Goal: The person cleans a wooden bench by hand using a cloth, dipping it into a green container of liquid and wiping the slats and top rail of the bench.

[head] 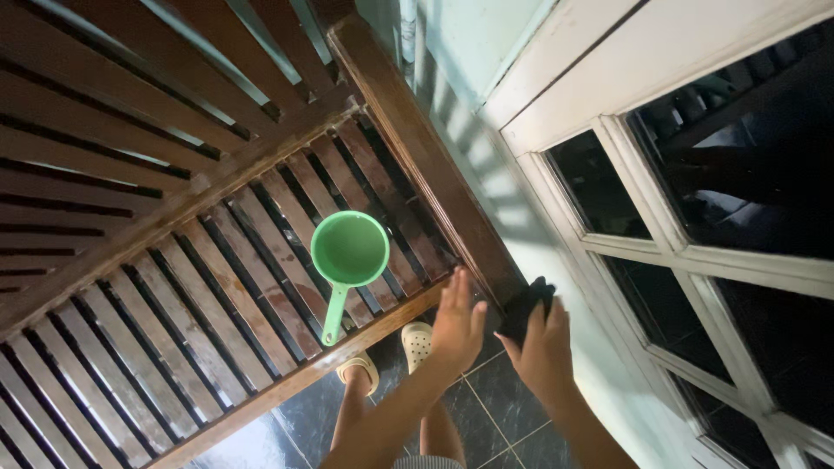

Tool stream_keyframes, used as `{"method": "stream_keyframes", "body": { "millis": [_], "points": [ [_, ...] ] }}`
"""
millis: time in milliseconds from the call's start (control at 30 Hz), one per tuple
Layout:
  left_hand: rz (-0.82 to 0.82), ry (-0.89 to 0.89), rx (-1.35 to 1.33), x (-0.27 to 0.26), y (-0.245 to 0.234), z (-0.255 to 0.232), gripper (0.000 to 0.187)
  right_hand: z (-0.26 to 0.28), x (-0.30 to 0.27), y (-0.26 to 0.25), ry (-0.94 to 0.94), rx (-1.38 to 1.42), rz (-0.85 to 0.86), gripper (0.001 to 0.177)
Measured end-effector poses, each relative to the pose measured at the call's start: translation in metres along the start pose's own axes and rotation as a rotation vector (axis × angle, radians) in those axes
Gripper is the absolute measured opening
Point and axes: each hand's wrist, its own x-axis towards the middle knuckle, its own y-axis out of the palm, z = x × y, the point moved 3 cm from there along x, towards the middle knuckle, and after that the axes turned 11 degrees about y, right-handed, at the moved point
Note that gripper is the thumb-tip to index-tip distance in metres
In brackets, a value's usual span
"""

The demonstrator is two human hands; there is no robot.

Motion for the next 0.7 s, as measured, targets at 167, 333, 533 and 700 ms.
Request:
{"method": "stream_keyframes", "body": {
  "millis": [167,333,533,700],
  "points": [
    [-0.433,0.077,0.308,-0.005,-0.054,0.064,0.085,0.046,0.041,0.012,-0.052,-0.297,0.004,0.101],
    [-0.457,-0.394,0.505,-0.012,-0.133,0.135,0.106,0.113,0.101,0.012,-0.183,-0.146,-0.079,0.098],
    [-0.344,-0.567,0.307,-0.028,-0.144,0.196,0.118,0.184,0.171,0.017,-0.266,-0.099,-0.164,0.100],
    [-0.225,-0.383,0.027,-0.034,-0.126,0.241,0.129,0.221,0.209,0.033,-0.345,-0.117,-0.270,0.093]
  ]
}}
